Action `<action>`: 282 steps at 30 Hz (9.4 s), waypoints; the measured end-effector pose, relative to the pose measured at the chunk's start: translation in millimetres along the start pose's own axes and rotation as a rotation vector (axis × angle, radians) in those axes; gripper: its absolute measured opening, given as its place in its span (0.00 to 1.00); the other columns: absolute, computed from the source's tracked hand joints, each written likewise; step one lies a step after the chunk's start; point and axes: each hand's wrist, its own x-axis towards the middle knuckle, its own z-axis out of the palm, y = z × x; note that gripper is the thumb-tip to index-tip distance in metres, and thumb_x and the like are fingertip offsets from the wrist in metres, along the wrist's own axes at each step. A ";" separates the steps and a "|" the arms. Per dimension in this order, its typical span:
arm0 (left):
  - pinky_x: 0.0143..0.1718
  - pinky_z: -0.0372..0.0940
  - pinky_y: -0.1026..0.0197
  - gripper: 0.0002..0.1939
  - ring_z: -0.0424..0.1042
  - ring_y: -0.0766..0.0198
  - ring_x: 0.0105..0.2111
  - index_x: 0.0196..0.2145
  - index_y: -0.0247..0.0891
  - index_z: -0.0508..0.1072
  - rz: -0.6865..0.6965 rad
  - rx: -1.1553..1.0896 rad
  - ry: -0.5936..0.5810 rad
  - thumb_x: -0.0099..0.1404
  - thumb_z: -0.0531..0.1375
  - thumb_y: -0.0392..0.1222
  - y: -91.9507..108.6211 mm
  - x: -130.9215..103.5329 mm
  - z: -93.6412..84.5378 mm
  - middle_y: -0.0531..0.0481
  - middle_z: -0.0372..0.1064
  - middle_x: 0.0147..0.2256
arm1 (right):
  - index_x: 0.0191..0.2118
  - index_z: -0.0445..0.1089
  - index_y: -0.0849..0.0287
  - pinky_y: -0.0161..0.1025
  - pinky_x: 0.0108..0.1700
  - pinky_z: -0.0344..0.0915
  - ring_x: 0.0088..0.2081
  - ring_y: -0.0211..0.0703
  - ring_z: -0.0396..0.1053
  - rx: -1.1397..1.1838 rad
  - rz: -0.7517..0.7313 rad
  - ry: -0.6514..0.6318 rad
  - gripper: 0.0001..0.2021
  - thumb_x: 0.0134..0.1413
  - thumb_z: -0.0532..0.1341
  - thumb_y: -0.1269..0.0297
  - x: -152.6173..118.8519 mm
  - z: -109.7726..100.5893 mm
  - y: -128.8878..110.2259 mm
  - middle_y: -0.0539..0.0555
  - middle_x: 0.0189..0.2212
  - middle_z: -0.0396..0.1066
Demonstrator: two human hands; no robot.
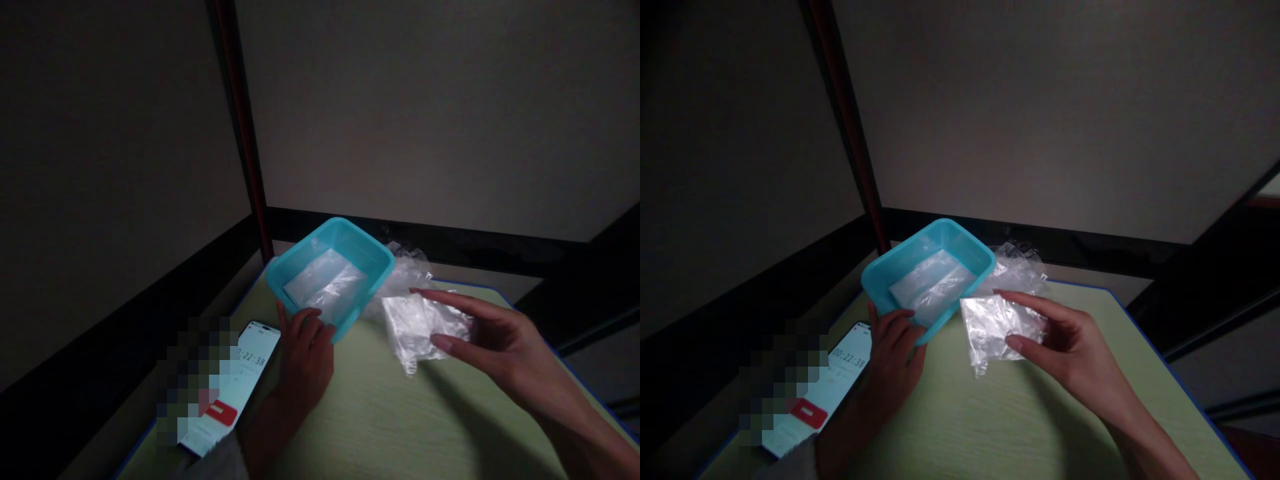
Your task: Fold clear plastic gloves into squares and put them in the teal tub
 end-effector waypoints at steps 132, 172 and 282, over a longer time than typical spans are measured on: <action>0.61 0.41 0.44 0.11 0.69 0.65 0.37 0.26 0.35 0.68 0.359 -0.482 -0.091 0.58 0.50 0.25 50.7 -30.5 -19.8 0.55 0.65 0.20 | 0.24 0.71 0.62 0.36 0.28 0.54 0.31 0.41 0.69 -1.226 -0.321 -0.654 0.07 0.51 0.61 0.71 8.8 -9.5 15.9 0.54 0.31 0.70; 0.60 0.49 0.47 0.11 0.70 0.66 0.36 0.25 0.37 0.68 0.339 -0.665 -0.433 0.51 0.51 0.25 22.0 7.5 -50.0 0.55 0.66 0.22 | 0.41 0.70 0.64 0.35 0.43 0.60 0.43 0.42 0.65 -0.848 -0.033 -0.971 0.17 0.44 0.57 0.85 -13.9 -11.4 2.7 0.57 0.40 0.70; 0.55 0.57 0.50 0.07 0.71 0.68 0.30 0.29 0.39 0.66 0.271 -0.525 -0.288 0.54 0.55 0.28 6.6 8.8 -41.1 0.57 0.67 0.24 | 0.32 0.67 0.54 0.42 0.37 0.64 0.35 0.43 0.68 -0.481 -0.609 0.433 0.12 0.50 0.54 0.80 -5.4 -37.1 3.0 0.51 0.32 0.69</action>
